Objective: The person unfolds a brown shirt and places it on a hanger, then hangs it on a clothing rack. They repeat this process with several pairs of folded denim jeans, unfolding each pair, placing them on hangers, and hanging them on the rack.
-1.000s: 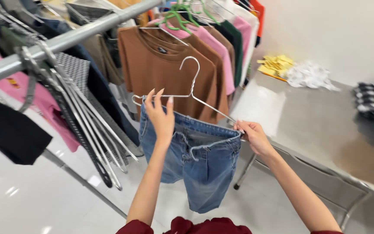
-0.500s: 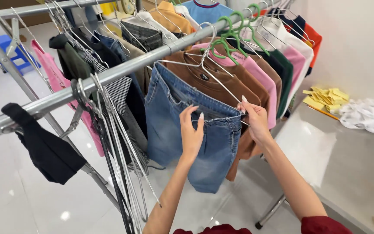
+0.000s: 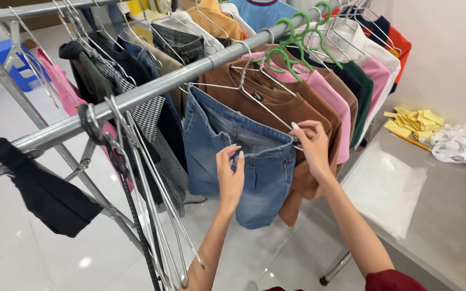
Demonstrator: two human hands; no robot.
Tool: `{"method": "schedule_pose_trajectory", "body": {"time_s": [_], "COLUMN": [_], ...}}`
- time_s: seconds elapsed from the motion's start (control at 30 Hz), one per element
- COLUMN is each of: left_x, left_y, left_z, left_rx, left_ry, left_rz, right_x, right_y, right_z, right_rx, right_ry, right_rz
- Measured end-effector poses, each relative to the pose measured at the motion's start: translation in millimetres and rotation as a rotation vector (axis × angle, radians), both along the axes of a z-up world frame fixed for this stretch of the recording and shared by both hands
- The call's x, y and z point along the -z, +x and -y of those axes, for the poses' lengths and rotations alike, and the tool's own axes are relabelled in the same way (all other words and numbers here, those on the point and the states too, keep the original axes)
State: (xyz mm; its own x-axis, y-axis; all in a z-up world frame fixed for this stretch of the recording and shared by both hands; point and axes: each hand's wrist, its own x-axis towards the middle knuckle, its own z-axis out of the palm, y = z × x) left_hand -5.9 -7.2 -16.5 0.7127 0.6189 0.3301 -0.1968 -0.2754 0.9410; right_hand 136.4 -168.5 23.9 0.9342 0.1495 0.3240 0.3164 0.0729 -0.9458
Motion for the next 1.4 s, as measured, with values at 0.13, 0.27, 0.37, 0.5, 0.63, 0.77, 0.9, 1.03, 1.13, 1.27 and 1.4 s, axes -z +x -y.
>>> {"method": "schedule_pose_trajectory", "body": {"time_s": [0.13,0.27,0.37,0.5,0.63,0.77,0.9,1.03,1.13,1.27,1.4], "left_x": [-8,-4,4,3,7,18,26,20,33,42,29], "left_y": [-14,-30,-45,-71,-82,-76,-58,-46,-23,15,39], "left_z": [17,35,53,90,120,148,183,240,298,387,494], "left_rx": [0.048,0.063,0.087,0.139,0.21,0.265,0.307,0.378,0.45,0.554,0.659], "left_ry": [-0.056,-0.088,-0.121,-0.238,-0.287,-0.367,-0.403,-0.445,-0.443,-0.475,-0.518], "left_rz": [0.003,0.021,0.015,0.034,0.026,0.029,-0.018,-0.052,-0.086,-0.131,-0.15], "right_x": [22,22,33,47,57,63,64,73,80,94,84], "right_y": [-3,-45,-78,-126,-164,-192,-219,-237,-243,-239,-240], "right_z": [31,71,106,155,211,270,324,389,446,523,599], "right_rx": [0.045,0.136,0.184,0.291,0.402,0.525,0.642,0.75,0.833,0.933,1.002], "right_ry": [0.017,-0.009,0.029,0.144,0.196,0.312,0.406,0.435,0.453,0.452,0.436], "right_rz": [-0.007,0.057,0.015,-0.032,-0.048,-0.071,-0.079,-0.075,-0.074,-0.087,-0.117]}}
